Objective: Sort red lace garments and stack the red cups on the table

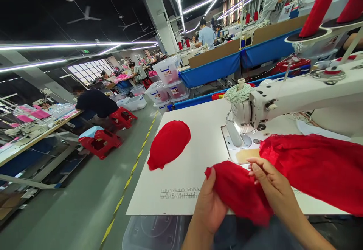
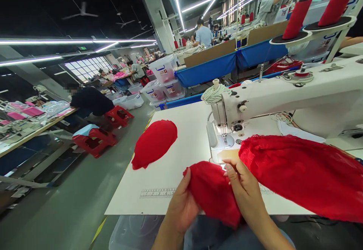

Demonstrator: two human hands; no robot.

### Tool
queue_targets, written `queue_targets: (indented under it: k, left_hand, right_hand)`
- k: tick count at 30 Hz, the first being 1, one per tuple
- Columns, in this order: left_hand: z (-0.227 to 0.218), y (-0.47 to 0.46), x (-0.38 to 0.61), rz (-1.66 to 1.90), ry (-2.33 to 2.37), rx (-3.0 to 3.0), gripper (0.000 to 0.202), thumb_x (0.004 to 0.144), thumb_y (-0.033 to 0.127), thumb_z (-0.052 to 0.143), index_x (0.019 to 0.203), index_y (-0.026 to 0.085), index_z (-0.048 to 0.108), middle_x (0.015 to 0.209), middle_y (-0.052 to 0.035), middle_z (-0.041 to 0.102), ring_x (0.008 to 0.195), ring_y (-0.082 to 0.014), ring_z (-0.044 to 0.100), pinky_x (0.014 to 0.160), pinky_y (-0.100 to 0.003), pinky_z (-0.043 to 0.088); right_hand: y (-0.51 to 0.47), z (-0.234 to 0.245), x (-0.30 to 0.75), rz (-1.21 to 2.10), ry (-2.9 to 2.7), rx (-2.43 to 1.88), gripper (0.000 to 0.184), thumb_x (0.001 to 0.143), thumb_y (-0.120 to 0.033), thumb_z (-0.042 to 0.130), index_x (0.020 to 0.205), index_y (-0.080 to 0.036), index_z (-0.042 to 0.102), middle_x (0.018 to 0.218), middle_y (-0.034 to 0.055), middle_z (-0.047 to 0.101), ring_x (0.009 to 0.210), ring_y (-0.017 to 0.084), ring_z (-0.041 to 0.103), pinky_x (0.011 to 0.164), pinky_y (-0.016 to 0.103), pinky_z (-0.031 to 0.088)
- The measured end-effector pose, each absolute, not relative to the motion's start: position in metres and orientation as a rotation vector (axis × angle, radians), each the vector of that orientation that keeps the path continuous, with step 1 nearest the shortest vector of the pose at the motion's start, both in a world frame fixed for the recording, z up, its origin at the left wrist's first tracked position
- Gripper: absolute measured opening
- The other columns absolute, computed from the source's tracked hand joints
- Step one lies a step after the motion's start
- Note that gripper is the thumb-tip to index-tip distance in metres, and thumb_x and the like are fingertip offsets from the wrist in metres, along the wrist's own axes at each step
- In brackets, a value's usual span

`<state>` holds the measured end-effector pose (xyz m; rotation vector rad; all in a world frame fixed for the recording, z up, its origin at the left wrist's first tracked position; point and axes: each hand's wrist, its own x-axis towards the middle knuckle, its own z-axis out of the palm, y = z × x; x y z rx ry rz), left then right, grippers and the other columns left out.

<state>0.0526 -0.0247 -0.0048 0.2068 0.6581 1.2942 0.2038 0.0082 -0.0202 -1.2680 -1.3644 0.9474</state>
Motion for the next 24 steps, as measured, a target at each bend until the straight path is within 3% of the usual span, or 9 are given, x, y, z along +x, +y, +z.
queue_targets:
  k: [4, 8, 10, 12, 14, 16, 19, 22, 24]
  left_hand:
    - [-0.004, -0.024, 0.049, 1.303, 0.663, 0.211, 0.039, 0.073, 0.025, 0.081, 0.109, 0.016, 0.069, 0.116, -0.0108, 0.071, 0.121, -0.0275, 0.058, 0.110, -0.040, 0.041]
    - [0.009, -0.018, 0.047, 1.295, 0.698, 0.035, 0.026, 0.094, 0.024, 0.053, 0.103, 0.008, 0.071, 0.105, -0.0133, 0.074, 0.110, -0.0243, 0.065, 0.108, -0.038, 0.043]
    - [0.017, -0.013, 0.042, 1.301, 0.693, -0.077, 0.036, 0.098, 0.026, 0.042, 0.095, 0.007, 0.072, 0.093, -0.0120, 0.076, 0.102, -0.0219, 0.069, 0.106, -0.036, 0.044]
    - [0.022, -0.009, 0.038, 1.305, 0.670, -0.117, 0.038, 0.099, 0.026, 0.040, 0.090, 0.009, 0.073, 0.086, -0.0098, 0.077, 0.095, -0.0202, 0.070, 0.105, -0.035, 0.045]
    - [0.023, -0.008, 0.038, 1.301, 0.637, -0.109, 0.035, 0.099, 0.025, 0.043, 0.087, 0.011, 0.073, 0.086, -0.0087, 0.077, 0.092, -0.0194, 0.071, 0.104, -0.035, 0.047]
    - [0.022, -0.009, 0.044, 1.323, 0.631, -0.058, 0.025, 0.095, 0.023, 0.052, 0.088, 0.012, 0.073, 0.091, -0.0093, 0.077, 0.093, -0.0204, 0.071, 0.102, -0.036, 0.048]
    - [0.019, -0.010, 0.054, 1.373, 0.701, 0.018, 0.008, 0.085, 0.016, 0.067, 0.088, 0.012, 0.073, 0.093, -0.0102, 0.077, 0.096, -0.0239, 0.071, 0.101, -0.039, 0.050]
    - [0.019, -0.009, 0.058, 1.415, 0.773, 0.028, 0.011, 0.077, 0.013, 0.075, 0.087, 0.013, 0.073, 0.092, -0.0098, 0.077, 0.096, -0.0249, 0.071, 0.100, -0.041, 0.051]
    - [0.018, -0.009, 0.058, 1.427, 0.789, 0.056, 0.013, 0.074, 0.014, 0.078, 0.086, 0.013, 0.073, 0.093, -0.0100, 0.077, 0.096, -0.0252, 0.071, 0.100, -0.040, 0.051]
  right_hand:
    - [0.004, -0.029, 0.211, 0.900, -1.449, -1.292, 0.030, 0.086, -0.049, 0.051, 0.095, -0.024, 0.065, 0.089, 0.0052, 0.070, 0.077, 0.020, 0.066, 0.065, 0.027, 0.053]
    - [-0.007, -0.029, 0.215, 0.881, -1.355, -1.361, 0.030, 0.083, -0.053, 0.055, 0.088, -0.025, 0.066, 0.085, 0.0043, 0.069, 0.066, 0.019, 0.063, 0.055, 0.026, 0.050]
    - [-0.012, -0.027, 0.217, 1.028, -1.225, -1.385, 0.034, 0.080, -0.058, 0.059, 0.085, -0.025, 0.067, 0.081, 0.0040, 0.069, 0.066, 0.020, 0.063, 0.055, 0.027, 0.050]
    - [-0.017, -0.024, 0.216, 1.398, -1.075, -1.248, 0.039, 0.078, -0.061, 0.062, 0.088, -0.024, 0.069, 0.084, 0.0063, 0.072, 0.076, 0.025, 0.067, 0.067, 0.031, 0.054]
    - [-0.019, -0.018, 0.211, 1.777, -0.867, -1.010, 0.040, 0.077, -0.059, 0.065, 0.092, -0.023, 0.073, 0.091, 0.0087, 0.075, 0.086, 0.028, 0.069, 0.078, 0.037, 0.055]
    - [-0.019, -0.011, 0.204, 1.927, -0.665, -0.863, 0.038, 0.074, -0.054, 0.072, 0.096, -0.022, 0.075, 0.095, 0.0086, 0.076, 0.089, 0.028, 0.069, 0.080, 0.037, 0.055]
    - [-0.016, 0.001, 0.196, 1.833, -0.483, -0.946, 0.035, 0.061, -0.046, 0.086, 0.088, -0.025, 0.078, 0.083, 0.0031, 0.076, 0.078, 0.021, 0.070, 0.069, 0.025, 0.056]
    - [-0.011, 0.008, 0.194, 1.732, -0.358, -1.057, 0.034, 0.046, -0.043, 0.093, 0.072, -0.027, 0.077, 0.069, -0.0022, 0.074, 0.062, 0.013, 0.066, 0.056, 0.014, 0.052]
    - [-0.009, 0.006, 0.195, 1.682, -0.327, -1.067, 0.034, 0.042, -0.043, 0.093, 0.067, -0.028, 0.075, 0.066, -0.0036, 0.073, 0.056, 0.012, 0.064, 0.049, 0.012, 0.051]
